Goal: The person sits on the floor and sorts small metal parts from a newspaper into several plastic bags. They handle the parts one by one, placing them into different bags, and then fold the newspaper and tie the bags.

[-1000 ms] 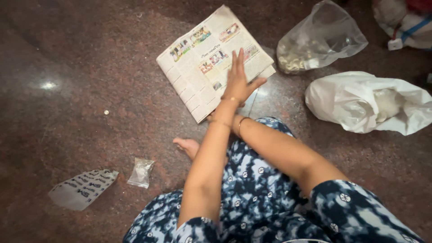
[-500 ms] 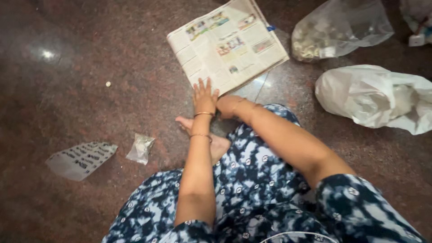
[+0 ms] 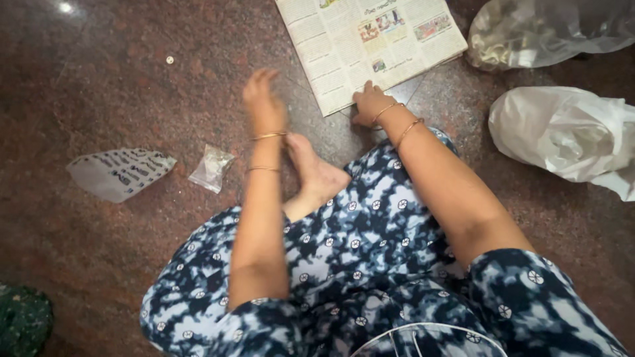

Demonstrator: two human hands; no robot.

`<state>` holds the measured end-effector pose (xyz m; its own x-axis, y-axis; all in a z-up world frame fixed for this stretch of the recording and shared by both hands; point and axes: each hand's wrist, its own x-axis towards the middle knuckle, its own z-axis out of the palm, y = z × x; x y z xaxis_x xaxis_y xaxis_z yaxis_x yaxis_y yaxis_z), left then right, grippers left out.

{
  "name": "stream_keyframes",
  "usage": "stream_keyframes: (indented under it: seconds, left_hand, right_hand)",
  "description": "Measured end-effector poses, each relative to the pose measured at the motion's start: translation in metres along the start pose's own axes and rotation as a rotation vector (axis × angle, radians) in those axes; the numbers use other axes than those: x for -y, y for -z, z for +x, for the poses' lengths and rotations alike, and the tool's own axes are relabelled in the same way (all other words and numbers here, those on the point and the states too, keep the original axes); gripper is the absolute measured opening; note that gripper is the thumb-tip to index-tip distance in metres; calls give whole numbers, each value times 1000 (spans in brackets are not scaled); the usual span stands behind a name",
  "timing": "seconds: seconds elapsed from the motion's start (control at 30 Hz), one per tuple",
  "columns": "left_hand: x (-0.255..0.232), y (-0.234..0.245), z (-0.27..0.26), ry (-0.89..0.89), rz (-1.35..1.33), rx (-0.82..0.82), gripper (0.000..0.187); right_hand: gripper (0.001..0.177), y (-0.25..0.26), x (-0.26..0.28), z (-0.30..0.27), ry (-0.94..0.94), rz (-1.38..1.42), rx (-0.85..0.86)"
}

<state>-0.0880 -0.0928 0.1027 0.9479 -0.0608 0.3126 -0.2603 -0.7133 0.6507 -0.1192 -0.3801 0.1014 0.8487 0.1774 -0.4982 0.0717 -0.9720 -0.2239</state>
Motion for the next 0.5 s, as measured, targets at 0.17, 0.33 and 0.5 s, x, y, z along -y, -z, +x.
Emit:
stream_keyframes:
  seconds: [0.17, 0.33, 0.5]
  left_hand:
    - [116, 102, -18, -12, 188, 333, 81]
    - [152, 152, -67, 517, 637, 728, 102]
    - [159, 132, -83, 597, 508, 581, 83]
  right_hand:
    - [42, 5, -3, 2, -79, 136, -132]
    - [30, 0, -5, 3, 36, 356, -614]
    - [28, 4, 0, -7, 141, 386, -638]
